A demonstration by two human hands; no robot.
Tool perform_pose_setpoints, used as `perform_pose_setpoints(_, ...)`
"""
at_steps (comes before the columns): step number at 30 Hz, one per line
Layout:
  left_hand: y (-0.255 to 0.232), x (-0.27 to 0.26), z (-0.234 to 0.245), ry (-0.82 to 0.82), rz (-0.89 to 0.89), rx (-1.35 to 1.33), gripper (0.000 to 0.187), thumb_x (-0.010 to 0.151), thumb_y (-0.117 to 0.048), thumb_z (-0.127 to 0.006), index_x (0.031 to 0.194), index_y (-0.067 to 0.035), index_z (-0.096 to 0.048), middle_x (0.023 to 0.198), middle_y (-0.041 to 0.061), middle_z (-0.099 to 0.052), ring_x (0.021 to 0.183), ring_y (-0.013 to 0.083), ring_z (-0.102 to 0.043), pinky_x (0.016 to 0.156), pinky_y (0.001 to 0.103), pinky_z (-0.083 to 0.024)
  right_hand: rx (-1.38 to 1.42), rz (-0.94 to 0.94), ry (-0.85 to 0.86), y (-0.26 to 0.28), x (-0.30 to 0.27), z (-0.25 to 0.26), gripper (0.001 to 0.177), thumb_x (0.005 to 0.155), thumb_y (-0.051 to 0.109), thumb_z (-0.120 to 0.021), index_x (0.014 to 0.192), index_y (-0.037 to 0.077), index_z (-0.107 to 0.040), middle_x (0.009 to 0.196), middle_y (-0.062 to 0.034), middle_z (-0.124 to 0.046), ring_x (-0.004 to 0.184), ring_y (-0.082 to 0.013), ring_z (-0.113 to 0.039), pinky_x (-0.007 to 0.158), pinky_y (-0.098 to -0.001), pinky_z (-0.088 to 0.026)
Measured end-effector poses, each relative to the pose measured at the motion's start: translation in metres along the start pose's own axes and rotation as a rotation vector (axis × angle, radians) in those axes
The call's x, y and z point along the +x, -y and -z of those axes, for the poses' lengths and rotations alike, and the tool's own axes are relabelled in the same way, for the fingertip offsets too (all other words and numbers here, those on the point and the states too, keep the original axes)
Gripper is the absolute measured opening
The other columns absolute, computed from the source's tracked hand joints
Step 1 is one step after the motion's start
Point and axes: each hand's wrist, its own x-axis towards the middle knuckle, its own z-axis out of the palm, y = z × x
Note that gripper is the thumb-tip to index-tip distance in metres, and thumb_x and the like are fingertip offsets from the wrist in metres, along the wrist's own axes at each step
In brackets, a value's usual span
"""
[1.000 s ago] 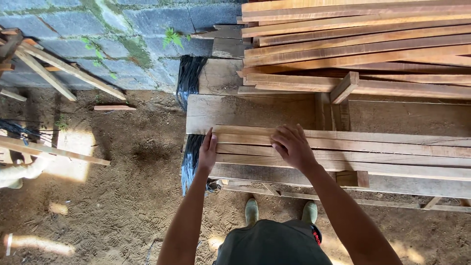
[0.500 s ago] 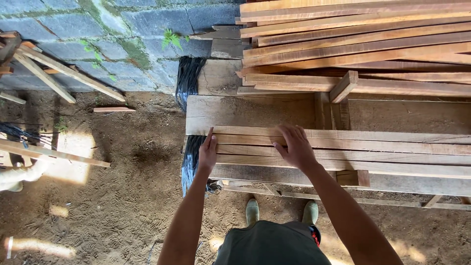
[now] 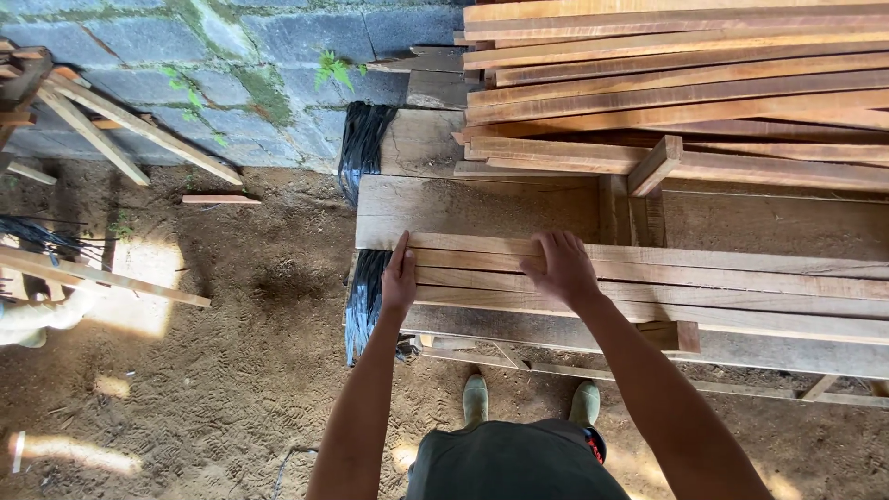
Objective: The recorder is sorting, aligning, and inspecting thin wooden planks on a workbench.
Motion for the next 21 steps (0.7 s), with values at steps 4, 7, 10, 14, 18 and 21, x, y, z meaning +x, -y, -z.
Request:
perform_pose_setpoints(4,0.008,0.002,0.002,0.013,-0.014,-0.008,0.048,0.108,-0.041,-0.043,0.156,-0.033,-0.048,0.139,0.027,-0.061,0.127,0.0537,-0.053,0.106,0.061,-0.044,-0.062,-0.074,-0.108,0.005,-0.003,-0.002,0.050,0.095,0.051,-0.061,0.128,0.014,-0.057,0.114,-0.0130,-0.066,0.118,-0.0328,-0.063,0.110,-0.0467,-0.043)
perform_pose_setpoints(7,0.025,0.004,0.003,0.024,-0.015,0.035,0.049,0.107,-0.043,-0.044,0.155,-0.035,-0.047,0.138,0.027,-0.062,0.126,0.0535,-0.054,0.106,0.062,-0.044,-0.224,-0.132,-0.144,0.006,-0.008,-0.012,0.051,0.094,0.058,-0.057,0.114,0.012,-0.064,0.103,-0.0130,-0.069,0.109,-0.0326,-0.067,0.110,-0.0461,-0.041)
perform_pose_setpoints(10,0.035,0.020,-0.006,0.065,-0.102,0.104,0.053,0.105,-0.026,-0.039,0.157,-0.031,-0.041,0.157,0.018,-0.046,0.140,0.0458,-0.044,0.113,0.066,-0.037,-0.214,-0.083,-0.248,0.007,-0.004,-0.005,0.046,0.092,0.055,-0.061,0.098,0.010,-0.065,0.092,-0.0147,-0.068,0.101,-0.0331,-0.069,0.101,-0.0454,-0.047)
perform_pose_setpoints(14,0.001,0.023,-0.022,-0.074,-0.477,0.689,0.057,0.091,-0.007,-0.048,0.147,-0.017,-0.043,0.159,0.019,-0.032,0.148,0.0406,-0.033,0.115,0.067,-0.032,-0.264,-0.070,-0.266,0.007,-0.001,-0.005,0.045,0.089,0.057,-0.061,0.091,0.011,-0.063,0.086,-0.0124,-0.067,0.096,-0.0316,-0.068,0.095,-0.0453,-0.048)
perform_pose_setpoints(18,0.003,0.033,-0.067,-0.031,-0.824,0.779,0.067,0.086,-0.035,-0.061,0.149,-0.017,-0.049,0.149,0.016,-0.051,0.145,0.0372,-0.042,0.116,0.071,-0.023,-0.273,-0.071,-0.256,0.008,-0.002,-0.005,0.046,0.088,0.057,-0.062,0.092,0.011,-0.062,0.086,-0.0114,-0.066,0.098,-0.0306,-0.067,0.095,-0.0448,-0.047)
perform_pose_setpoints(21,-0.002,0.021,-0.083,-0.044,-0.798,0.813,0.067,0.076,-0.044,-0.067,0.133,-0.012,-0.057,0.123,0.010,-0.061,0.128,0.0293,-0.056,0.117,0.067,-0.025,-0.239,-0.058,-0.274,0.010,0.000,-0.001,0.047,0.087,0.057,-0.062,0.090,0.011,-0.062,0.084,-0.0124,-0.065,0.094,-0.0319,-0.067,0.094,-0.0454,-0.048)
